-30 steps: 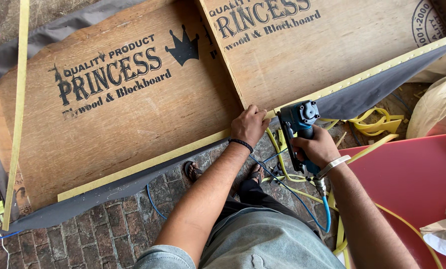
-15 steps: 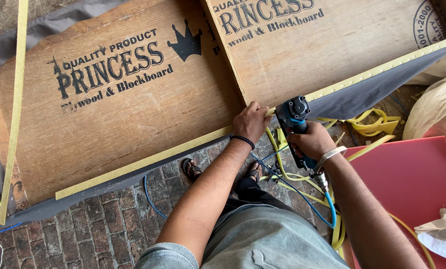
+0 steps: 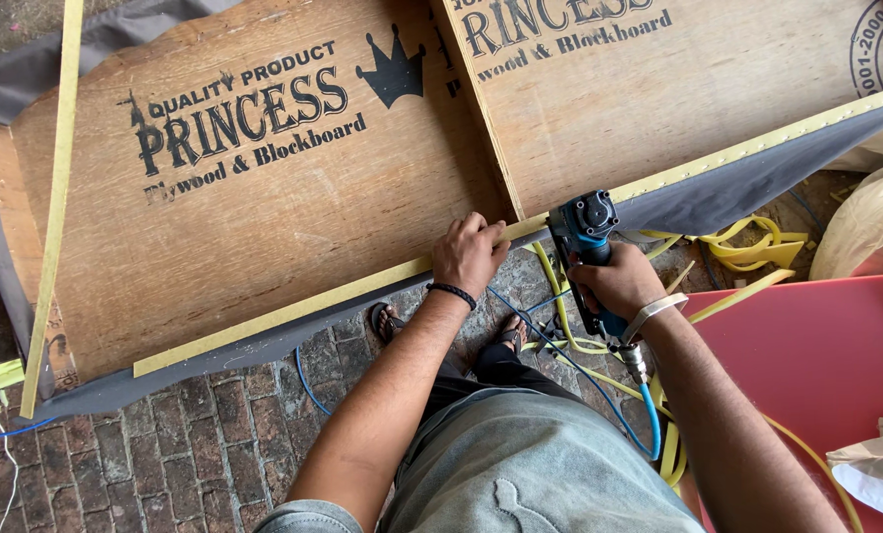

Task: The person gathers thin wooden strips and uses a pneumatic nail gun to attach them along the edges of a large plywood board. They then staple a gray fabric sheet over the board, securing it with the nail gun.

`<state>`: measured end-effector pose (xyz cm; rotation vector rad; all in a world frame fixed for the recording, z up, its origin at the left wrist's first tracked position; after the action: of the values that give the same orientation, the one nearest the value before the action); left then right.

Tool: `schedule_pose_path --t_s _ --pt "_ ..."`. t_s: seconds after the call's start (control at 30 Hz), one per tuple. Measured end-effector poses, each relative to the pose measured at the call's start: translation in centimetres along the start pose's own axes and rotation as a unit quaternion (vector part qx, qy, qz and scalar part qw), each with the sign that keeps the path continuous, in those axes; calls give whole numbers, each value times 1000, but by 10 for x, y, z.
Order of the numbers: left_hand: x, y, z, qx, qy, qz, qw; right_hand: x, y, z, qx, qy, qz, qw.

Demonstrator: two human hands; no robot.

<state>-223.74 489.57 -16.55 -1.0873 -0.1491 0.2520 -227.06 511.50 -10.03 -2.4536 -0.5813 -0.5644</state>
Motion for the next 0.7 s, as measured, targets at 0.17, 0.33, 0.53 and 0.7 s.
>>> schedule_pose_path --t_s 0.17,0.33,0.53,0.7 --pt "0 9 -1 -2 -2 -14 1000 5 16 -7 4 36 -13 999" --pt "3 9 -11 17 28 -10 999 8 25 -14 16 28 -21 999" --pt "21 -26 -68 1 27 13 1000 5 48 -20 -11 -9 -58 998" --pt "28 -43 -95 -23 -52 -5 998 8 60 -24 -16 -2 -53 998"
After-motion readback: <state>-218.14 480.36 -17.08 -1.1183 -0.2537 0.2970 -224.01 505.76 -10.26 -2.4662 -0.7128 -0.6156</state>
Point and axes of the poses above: each hand's wrist, its own x-axis away from the middle knuckle, its own y-axis out of the palm, z = x × y, the point moved 5 cm from there along -x, towards the middle knuckle, and after that the axes turned 11 degrees about -y, right-handed, at the moved point
